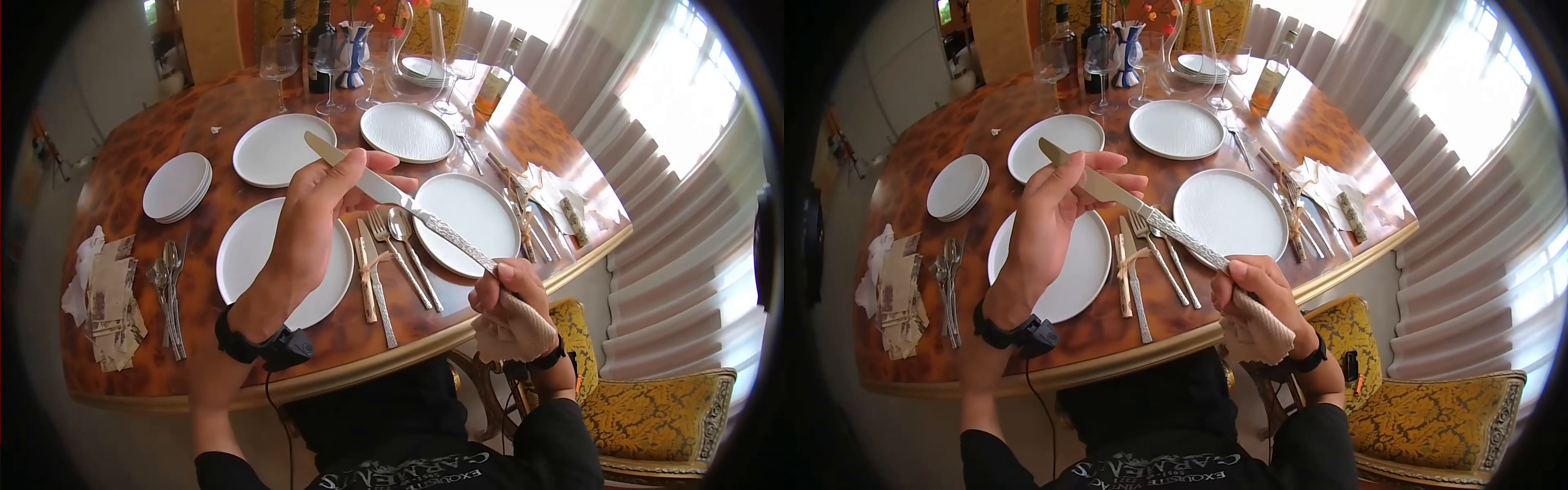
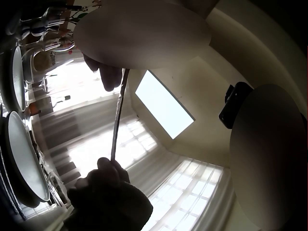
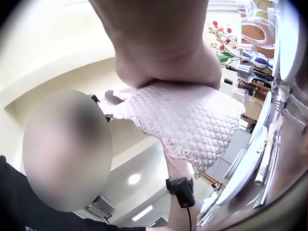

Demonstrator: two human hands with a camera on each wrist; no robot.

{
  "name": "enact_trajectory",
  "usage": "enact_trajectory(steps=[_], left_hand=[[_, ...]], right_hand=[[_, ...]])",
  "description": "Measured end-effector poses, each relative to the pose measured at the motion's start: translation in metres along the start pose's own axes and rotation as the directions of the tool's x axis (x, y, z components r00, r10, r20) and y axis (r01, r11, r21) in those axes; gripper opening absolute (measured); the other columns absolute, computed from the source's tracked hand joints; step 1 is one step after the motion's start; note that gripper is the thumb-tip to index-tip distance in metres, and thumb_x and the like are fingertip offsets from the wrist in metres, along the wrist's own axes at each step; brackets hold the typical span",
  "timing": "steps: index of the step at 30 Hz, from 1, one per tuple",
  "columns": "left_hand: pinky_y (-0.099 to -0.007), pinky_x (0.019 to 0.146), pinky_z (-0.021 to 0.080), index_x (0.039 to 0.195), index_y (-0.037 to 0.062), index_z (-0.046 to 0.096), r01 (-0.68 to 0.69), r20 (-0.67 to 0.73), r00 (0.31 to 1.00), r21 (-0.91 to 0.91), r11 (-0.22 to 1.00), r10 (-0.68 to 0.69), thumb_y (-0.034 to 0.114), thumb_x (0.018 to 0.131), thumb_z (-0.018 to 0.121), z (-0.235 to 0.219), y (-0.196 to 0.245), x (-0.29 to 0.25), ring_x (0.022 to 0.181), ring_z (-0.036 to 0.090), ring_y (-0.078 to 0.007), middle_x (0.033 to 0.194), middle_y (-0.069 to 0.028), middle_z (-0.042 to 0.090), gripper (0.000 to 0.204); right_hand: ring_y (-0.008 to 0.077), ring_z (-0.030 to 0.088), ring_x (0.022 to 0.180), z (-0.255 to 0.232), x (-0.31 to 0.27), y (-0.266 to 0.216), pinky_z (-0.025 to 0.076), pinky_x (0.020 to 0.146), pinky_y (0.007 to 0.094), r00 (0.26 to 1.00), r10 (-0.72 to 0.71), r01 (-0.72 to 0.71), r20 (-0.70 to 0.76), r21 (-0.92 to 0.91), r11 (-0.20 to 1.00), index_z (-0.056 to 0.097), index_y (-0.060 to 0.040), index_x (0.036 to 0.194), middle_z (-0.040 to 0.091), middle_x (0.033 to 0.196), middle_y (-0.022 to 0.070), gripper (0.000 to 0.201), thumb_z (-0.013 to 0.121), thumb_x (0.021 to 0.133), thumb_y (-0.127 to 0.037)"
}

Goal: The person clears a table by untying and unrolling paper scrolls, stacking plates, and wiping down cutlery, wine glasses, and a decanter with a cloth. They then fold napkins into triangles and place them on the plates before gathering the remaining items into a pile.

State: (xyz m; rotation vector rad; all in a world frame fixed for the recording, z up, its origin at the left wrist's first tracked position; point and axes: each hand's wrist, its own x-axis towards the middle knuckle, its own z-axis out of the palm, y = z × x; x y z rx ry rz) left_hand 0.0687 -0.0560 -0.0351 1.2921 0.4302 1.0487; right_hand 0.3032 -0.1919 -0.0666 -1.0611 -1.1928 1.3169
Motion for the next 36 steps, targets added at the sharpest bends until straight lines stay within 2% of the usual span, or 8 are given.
enact_trajectory(steps=[2,8,10,11,18,26,28,36], left_hand=[[-0.0347,0.087,0.047,0.110,-0.0011,0.062,-0.001,-0.005,1.000,0.067,0.998,0.002,0.035,0.104,0.035,0.002,-0.002,0.000,0.097,0.068,-0.0239,0.102,-0.0201,0.071,0.045],[-0.0243,0.066,0.045,0.095,0.0009,0.066,-0.195,0.030,0.981,0.096,0.976,0.193,0.028,0.102,0.046,-0.012,0.002,-0.004,0.072,0.064,-0.0117,0.077,-0.0071,0.068,0.035],[-0.0228,0.061,0.043,0.096,0.0006,0.064,-0.224,-0.068,0.971,0.077,0.972,0.229,0.022,0.100,0.052,-0.002,0.008,-0.005,0.062,0.057,-0.0091,0.069,-0.0030,0.061,0.024],[-0.0228,0.059,0.042,0.098,0.0005,0.062,-0.229,-0.099,0.966,0.093,0.969,0.238,0.019,0.099,0.055,-0.005,0.012,-0.006,0.061,0.055,-0.0085,0.068,-0.0022,0.060,0.020],[-0.0228,0.051,0.034,0.091,0.0018,0.061,-0.239,-0.291,0.909,0.219,0.946,0.297,0.026,0.101,0.055,-0.065,0.021,-0.027,0.050,0.043,-0.0074,0.056,0.0003,0.050,0.027],[-0.0242,0.051,0.030,0.087,0.0060,0.060,-0.234,-0.547,0.820,-0.055,0.971,0.167,0.025,0.101,0.051,-0.165,-0.014,-0.059,0.052,0.039,-0.0083,0.055,0.0019,0.042,0.025],[-0.0240,0.052,0.029,0.091,0.0066,0.059,-0.220,-0.568,0.812,-0.084,0.972,0.135,0.023,0.101,0.051,-0.172,-0.018,-0.064,0.053,0.037,-0.0079,0.058,0.0026,0.040,0.021],[-0.0232,0.051,0.030,0.093,0.0058,0.058,-0.157,-0.552,0.827,-0.041,0.987,0.109,0.025,0.102,0.049,-0.164,-0.018,-0.078,0.053,0.038,-0.0071,0.059,0.0024,0.041,0.023]], right_hand=[[0.0104,0.045,0.056,-0.017,-0.010,-0.004,0.034,0.051,0.0240,0.994,-0.065,0.079,-0.083,0.173,0.982,0.056,-0.0025,0.070,0.051,0.063,0.0043,0.041,0.047,0.097,-0.032],[0.0053,0.029,0.048,-0.048,-0.033,-0.019,0.032,0.053,0.0237,0.796,-0.434,0.516,-0.421,0.100,0.850,0.061,0.0000,0.085,0.036,0.056,-0.0045,0.036,0.044,0.101,-0.027],[0.0045,0.024,0.045,-0.064,-0.039,-0.016,0.032,0.053,0.0222,0.556,-0.597,0.585,-0.578,-0.239,0.775,0.061,0.0047,0.102,0.032,0.057,-0.0065,0.036,0.044,0.101,-0.027],[0.0033,0.024,0.046,-0.080,-0.046,-0.022,0.030,0.050,0.0197,0.678,-0.515,0.577,-0.524,-0.054,0.815,0.054,0.0080,0.118,0.030,0.058,-0.0066,0.037,0.042,0.102,-0.024],[0.0029,0.028,0.044,-0.170,-0.047,-0.007,0.029,0.044,0.0192,0.802,-0.396,0.425,-0.448,-0.038,0.904,0.050,0.0072,0.123,0.032,0.059,-0.0062,0.036,0.044,0.103,-0.022],[0.0056,0.038,0.051,-0.200,-0.019,0.020,0.036,0.047,0.0210,0.881,-0.323,0.415,-0.346,0.239,0.878,0.050,0.0082,0.126,0.038,0.068,-0.0036,0.038,0.044,0.104,-0.023],[0.0055,0.041,0.054,-0.204,-0.016,0.016,0.037,0.050,0.0202,0.876,-0.323,0.352,-0.358,0.015,0.936,0.047,0.0082,0.130,0.043,0.073,-0.0032,0.044,0.048,0.103,-0.026],[0.0055,0.043,0.053,-0.261,-0.031,0.045,0.037,0.046,0.0181,0.870,0.009,0.123,-0.492,0.234,0.964,0.045,0.0098,0.126,0.044,0.069,-0.0029,0.042,0.052,0.101,-0.023]])
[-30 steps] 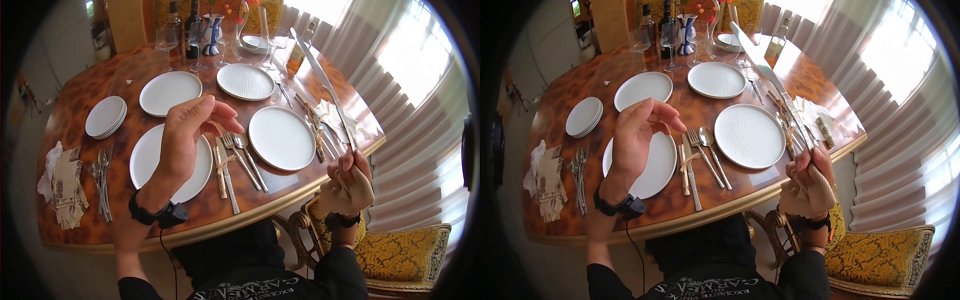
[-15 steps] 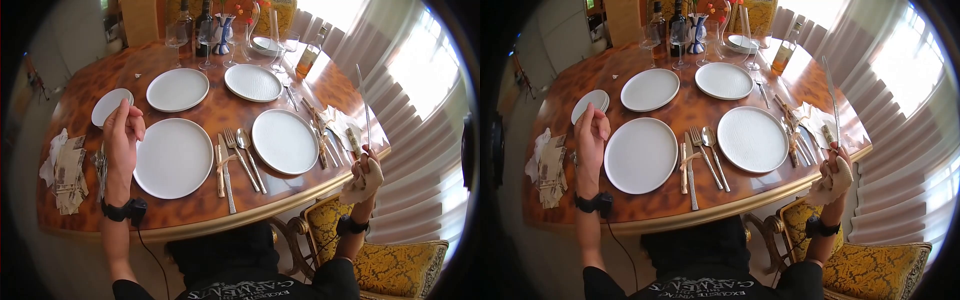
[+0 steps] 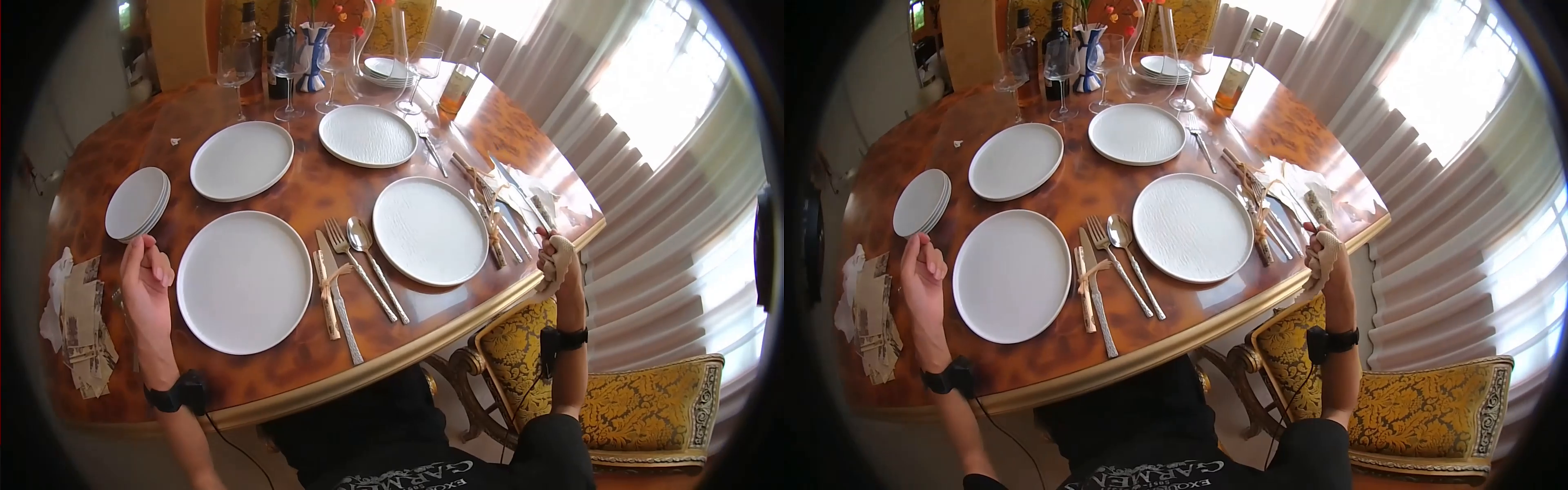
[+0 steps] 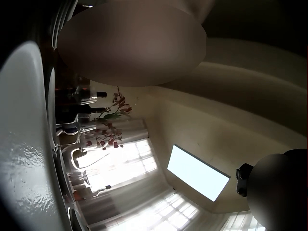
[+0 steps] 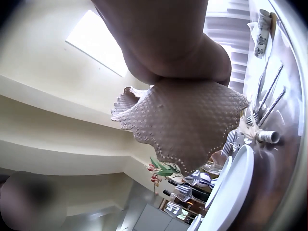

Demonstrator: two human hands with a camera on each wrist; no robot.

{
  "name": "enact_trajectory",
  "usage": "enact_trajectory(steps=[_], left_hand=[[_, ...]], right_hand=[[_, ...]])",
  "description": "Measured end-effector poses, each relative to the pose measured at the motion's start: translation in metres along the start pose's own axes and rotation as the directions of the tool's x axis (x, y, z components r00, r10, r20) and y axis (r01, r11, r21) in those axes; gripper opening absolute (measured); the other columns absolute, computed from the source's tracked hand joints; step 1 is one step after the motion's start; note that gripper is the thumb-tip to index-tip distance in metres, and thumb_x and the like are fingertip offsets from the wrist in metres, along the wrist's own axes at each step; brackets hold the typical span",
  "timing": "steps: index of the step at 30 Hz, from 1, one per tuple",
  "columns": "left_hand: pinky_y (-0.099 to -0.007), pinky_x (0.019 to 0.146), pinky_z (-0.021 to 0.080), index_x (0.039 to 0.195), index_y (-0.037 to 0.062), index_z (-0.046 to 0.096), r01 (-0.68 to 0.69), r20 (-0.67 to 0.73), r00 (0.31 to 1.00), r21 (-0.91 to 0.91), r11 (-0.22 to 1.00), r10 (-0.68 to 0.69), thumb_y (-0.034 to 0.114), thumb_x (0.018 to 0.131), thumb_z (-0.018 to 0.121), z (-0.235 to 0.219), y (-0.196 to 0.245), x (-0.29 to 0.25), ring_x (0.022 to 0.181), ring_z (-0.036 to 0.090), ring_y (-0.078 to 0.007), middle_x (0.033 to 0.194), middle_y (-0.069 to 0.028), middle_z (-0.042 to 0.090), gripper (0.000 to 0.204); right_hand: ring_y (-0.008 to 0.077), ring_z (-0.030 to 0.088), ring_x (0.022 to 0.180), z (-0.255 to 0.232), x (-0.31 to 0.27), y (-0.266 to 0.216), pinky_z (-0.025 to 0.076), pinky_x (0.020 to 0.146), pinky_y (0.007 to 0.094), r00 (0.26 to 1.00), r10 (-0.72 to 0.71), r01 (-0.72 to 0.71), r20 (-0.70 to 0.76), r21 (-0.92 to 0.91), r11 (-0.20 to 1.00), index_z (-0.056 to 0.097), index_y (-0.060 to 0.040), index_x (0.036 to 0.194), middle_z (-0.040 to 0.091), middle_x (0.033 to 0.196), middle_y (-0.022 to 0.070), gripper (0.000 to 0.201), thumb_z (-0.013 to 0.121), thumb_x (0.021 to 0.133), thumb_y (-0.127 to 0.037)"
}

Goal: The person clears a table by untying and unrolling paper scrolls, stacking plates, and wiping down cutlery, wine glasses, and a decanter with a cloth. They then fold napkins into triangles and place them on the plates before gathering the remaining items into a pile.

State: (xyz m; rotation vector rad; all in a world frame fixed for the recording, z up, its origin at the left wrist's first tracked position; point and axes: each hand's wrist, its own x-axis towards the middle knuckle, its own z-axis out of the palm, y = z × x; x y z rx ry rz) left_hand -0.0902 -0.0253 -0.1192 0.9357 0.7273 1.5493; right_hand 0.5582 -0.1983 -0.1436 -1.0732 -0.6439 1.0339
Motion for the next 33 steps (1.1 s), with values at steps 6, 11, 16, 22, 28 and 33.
enact_trajectory(steps=[6,11,16,22,28,33], left_hand=[[-0.0219,0.049,0.029,0.091,0.0062,0.056,0.007,-0.022,1.000,0.130,0.991,-0.004,0.024,0.101,0.049,0.016,-0.003,-0.008,0.051,0.038,-0.0060,0.057,0.0029,0.041,0.022],[-0.0220,0.048,0.029,0.090,0.0066,0.056,0.028,0.001,1.000,0.162,0.986,-0.029,0.023,0.102,0.048,0.019,-0.008,-0.009,0.049,0.038,-0.0059,0.056,0.0030,0.040,0.021],[-0.0217,0.048,0.029,0.090,0.0070,0.056,0.025,0.006,1.000,0.167,0.986,-0.027,0.023,0.102,0.048,0.018,-0.011,-0.010,0.049,0.038,-0.0057,0.055,0.0030,0.040,0.021],[-0.0216,0.048,0.029,0.091,0.0071,0.056,0.026,0.010,1.000,0.174,0.984,-0.028,0.023,0.102,0.048,0.015,-0.012,-0.009,0.050,0.038,-0.0056,0.056,0.0030,0.041,0.021],[-0.0217,0.049,0.028,0.091,0.0071,0.055,0.031,0.002,0.999,0.181,0.983,-0.032,0.024,0.102,0.048,0.017,-0.011,-0.010,0.051,0.037,-0.0053,0.057,0.0032,0.040,0.022],[-0.0214,0.049,0.028,0.092,0.0069,0.056,0.026,0.022,0.999,0.179,0.984,-0.030,0.024,0.102,0.048,0.016,-0.012,-0.010,0.050,0.036,-0.0052,0.057,0.0032,0.040,0.022]], right_hand=[[0.0070,0.042,0.049,-0.044,-0.010,0.021,0.034,0.040,0.0186,0.989,0.117,-0.116,-0.087,0.017,0.993,0.044,0.0104,0.124,0.045,0.066,-0.0010,0.036,0.050,0.100,-0.015],[0.0087,0.044,0.051,-0.046,-0.016,0.031,0.036,0.039,0.0198,0.977,0.171,-0.179,-0.127,-0.050,0.983,0.055,0.0089,0.114,0.048,0.064,0.0006,0.034,0.046,0.102,-0.022],[0.0071,0.045,0.051,-0.025,-0.019,0.034,0.036,0.041,0.0192,0.977,0.151,-0.179,-0.154,-0.192,0.965,0.057,0.0070,0.113,0.048,0.064,-0.0008,0.032,0.046,0.103,-0.021],[0.0038,0.045,0.050,-0.014,-0.020,0.033,0.035,0.042,0.0190,0.977,0.091,-0.148,-0.194,-0.302,0.942,0.059,0.0057,0.113,0.048,0.063,-0.0034,0.030,0.046,0.104,-0.020],[0.0044,0.044,0.050,-0.023,-0.016,0.032,0.036,0.044,0.0191,0.985,0.071,-0.111,-0.159,-0.258,0.960,0.059,0.0056,0.113,0.048,0.063,-0.0030,0.031,0.046,0.104,-0.021],[0.0064,0.043,0.051,-0.030,-0.018,0.021,0.035,0.042,0.0192,0.986,-0.025,-0.020,-0.167,-0.264,0.964,0.054,0.0079,0.115,0.045,0.064,-0.0018,0.031,0.047,0.103,-0.019]])
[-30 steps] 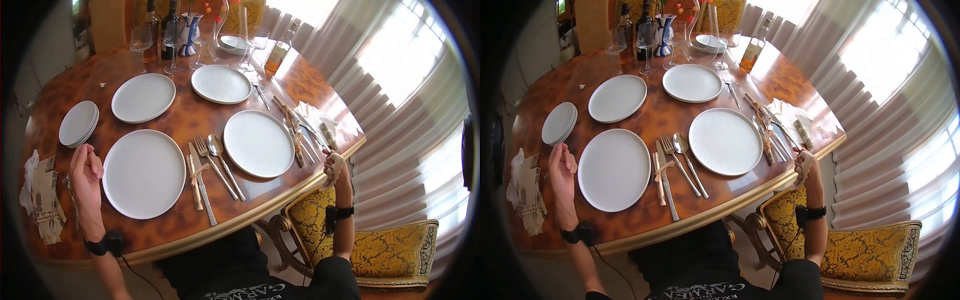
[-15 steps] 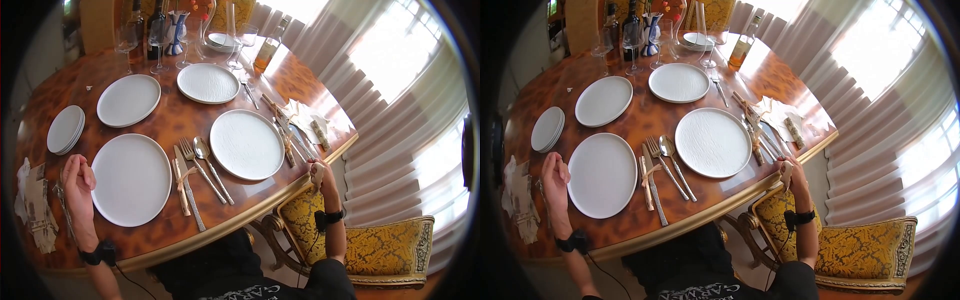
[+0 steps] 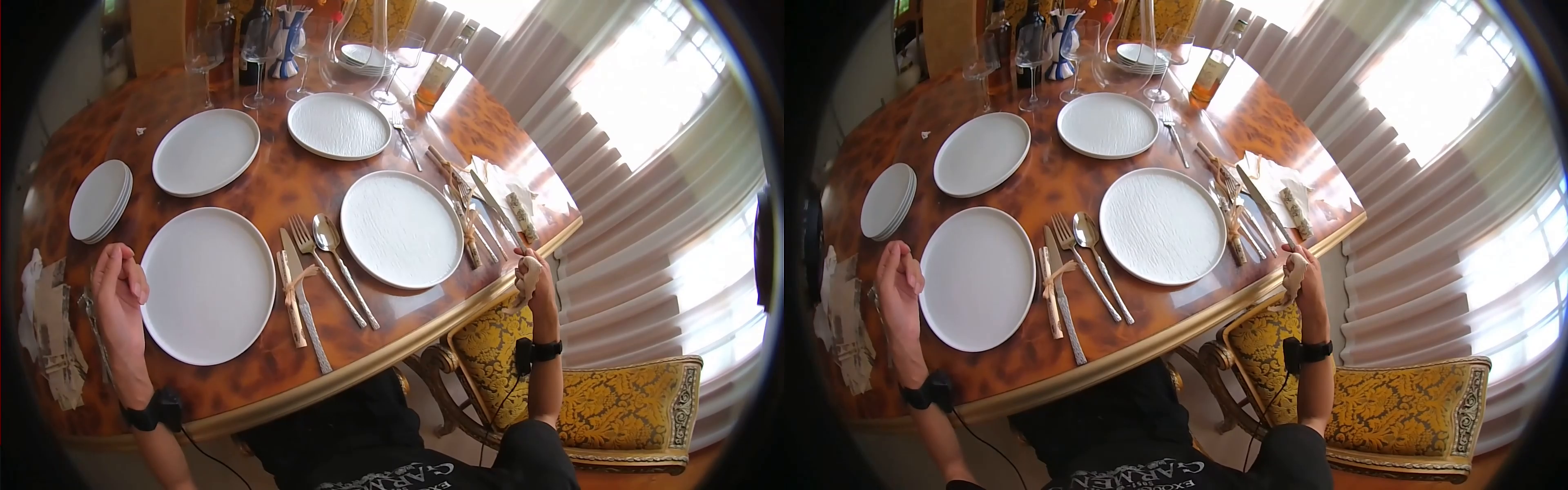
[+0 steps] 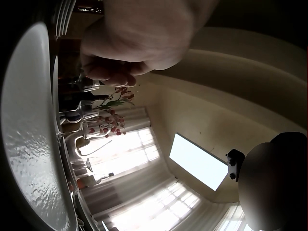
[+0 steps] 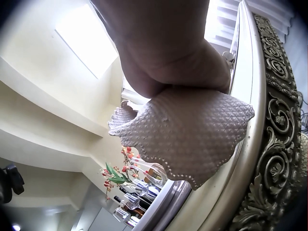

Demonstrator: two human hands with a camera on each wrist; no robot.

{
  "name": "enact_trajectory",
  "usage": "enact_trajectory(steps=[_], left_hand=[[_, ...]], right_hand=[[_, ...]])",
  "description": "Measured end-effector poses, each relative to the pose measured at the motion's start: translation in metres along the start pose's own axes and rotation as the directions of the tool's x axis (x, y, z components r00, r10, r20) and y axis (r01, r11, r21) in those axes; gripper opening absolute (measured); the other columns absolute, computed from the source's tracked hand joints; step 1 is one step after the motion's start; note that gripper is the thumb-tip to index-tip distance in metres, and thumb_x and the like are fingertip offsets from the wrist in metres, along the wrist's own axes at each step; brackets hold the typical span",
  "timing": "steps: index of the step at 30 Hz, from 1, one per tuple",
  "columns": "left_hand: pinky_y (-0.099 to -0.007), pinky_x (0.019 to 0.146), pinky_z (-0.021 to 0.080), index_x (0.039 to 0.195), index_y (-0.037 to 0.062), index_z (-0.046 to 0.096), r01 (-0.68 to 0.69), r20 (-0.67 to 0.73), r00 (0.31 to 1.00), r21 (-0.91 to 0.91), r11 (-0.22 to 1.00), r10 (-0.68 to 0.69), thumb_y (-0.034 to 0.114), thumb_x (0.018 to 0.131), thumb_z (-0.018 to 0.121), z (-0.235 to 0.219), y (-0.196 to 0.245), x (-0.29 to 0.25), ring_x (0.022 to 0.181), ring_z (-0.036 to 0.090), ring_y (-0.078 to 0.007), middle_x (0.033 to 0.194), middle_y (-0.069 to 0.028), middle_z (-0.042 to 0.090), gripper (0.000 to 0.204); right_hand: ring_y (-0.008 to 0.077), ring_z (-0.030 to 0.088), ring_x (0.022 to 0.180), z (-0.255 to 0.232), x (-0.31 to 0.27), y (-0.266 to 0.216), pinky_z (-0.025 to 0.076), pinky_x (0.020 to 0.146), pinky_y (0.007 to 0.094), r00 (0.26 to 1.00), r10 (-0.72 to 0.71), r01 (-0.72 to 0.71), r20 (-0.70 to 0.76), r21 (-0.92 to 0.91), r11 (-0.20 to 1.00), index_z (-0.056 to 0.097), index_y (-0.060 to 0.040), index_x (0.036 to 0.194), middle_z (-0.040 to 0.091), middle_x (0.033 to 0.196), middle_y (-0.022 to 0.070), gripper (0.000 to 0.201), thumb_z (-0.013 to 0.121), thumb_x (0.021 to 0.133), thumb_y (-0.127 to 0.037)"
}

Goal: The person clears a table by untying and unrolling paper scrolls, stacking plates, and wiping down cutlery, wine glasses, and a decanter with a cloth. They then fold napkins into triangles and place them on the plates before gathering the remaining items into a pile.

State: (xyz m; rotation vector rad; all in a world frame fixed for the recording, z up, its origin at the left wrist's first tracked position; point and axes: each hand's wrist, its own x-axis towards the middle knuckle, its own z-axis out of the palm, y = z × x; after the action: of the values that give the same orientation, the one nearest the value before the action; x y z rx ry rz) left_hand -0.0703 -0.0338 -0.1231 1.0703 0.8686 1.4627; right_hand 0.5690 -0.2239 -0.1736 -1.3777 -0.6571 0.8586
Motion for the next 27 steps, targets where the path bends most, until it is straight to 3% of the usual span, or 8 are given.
enact_trajectory(steps=[10,13,17,19,22,27], left_hand=[[-0.0214,0.050,0.027,0.096,0.0072,0.057,0.021,0.020,1.000,0.001,1.000,-0.021,0.024,0.103,0.047,-0.002,-0.001,0.000,0.052,0.035,-0.0052,0.058,0.0036,0.038,0.021],[-0.0214,0.049,0.028,0.092,0.0069,0.057,0.015,0.000,1.000,0.007,1.000,-0.015,0.022,0.102,0.048,0.001,-0.001,-0.001,0.050,0.036,-0.0050,0.057,0.0038,0.039,0.020],[-0.0214,0.049,0.028,0.093,0.0066,0.057,0.015,0.008,1.000,0.004,1.000,-0.015,0.022,0.102,0.048,0.001,-0.002,0.000,0.050,0.036,-0.0048,0.057,0.0039,0.039,0.020],[-0.0213,0.049,0.028,0.093,0.0064,0.058,0.015,0.015,1.000,0.006,1.000,-0.015,0.022,0.102,0.048,-0.001,-0.002,0.000,0.050,0.037,-0.0047,0.057,0.0039,0.039,0.020],[-0.0209,0.048,0.028,0.093,0.0062,0.058,0.014,0.019,1.000,-0.002,1.000,-0.014,0.021,0.102,0.048,-0.002,-0.003,0.001,0.050,0.037,-0.0046,0.057,0.0039,0.040,0.020],[-0.0206,0.048,0.028,0.094,0.0059,0.058,0.013,-0.002,1.000,-0.007,1.000,-0.013,0.021,0.102,0.048,-0.001,-0.002,0.000,0.050,0.037,-0.0046,0.057,0.0038,0.041,0.020]], right_hand=[[0.0068,0.045,0.056,-0.025,-0.009,-0.004,0.034,0.049,0.0208,0.994,0.027,-0.039,-0.105,-0.109,0.993,0.058,0.0063,0.104,0.049,0.068,-0.0003,0.023,0.049,0.096,-0.014],[0.0063,0.045,0.052,-0.034,-0.007,0.003,0.035,0.041,0.0185,0.995,0.009,-0.023,-0.099,-0.145,0.989,0.055,0.0044,0.105,0.047,0.068,-0.0014,0.022,0.049,0.098,-0.015],[0.0063,0.045,0.053,-0.032,-0.002,0.005,0.036,0.043,0.0188,0.985,0.068,-0.084,-0.158,-0.102,0.991,0.056,0.0052,0.107,0.047,0.068,-0.0012,0.022,0.048,0.097,-0.014],[0.0087,0.050,0.057,-0.028,0.003,0.005,0.040,0.048,0.0231,0.992,0.035,-0.060,-0.124,-0.207,0.977,0.062,0.0025,0.104,0.054,0.070,0.0012,0.024,0.051,0.097,-0.018],[0.0068,0.049,0.057,-0.018,0.013,0.008,0.039,0.047,0.0213,0.990,0.006,-0.040,-0.142,-0.234,0.971,0.062,0.0029,0.107,0.053,0.072,0.0002,0.023,0.048,0.095,-0.011],[0.0068,0.053,0.062,-0.012,0.022,0.011,0.042,0.052,0.0204,0.986,-0.042,0.002,-0.163,-0.238,0.971,0.064,0.0007,0.110,0.058,0.076,0.0007,0.024,0.050,0.095,-0.012]])
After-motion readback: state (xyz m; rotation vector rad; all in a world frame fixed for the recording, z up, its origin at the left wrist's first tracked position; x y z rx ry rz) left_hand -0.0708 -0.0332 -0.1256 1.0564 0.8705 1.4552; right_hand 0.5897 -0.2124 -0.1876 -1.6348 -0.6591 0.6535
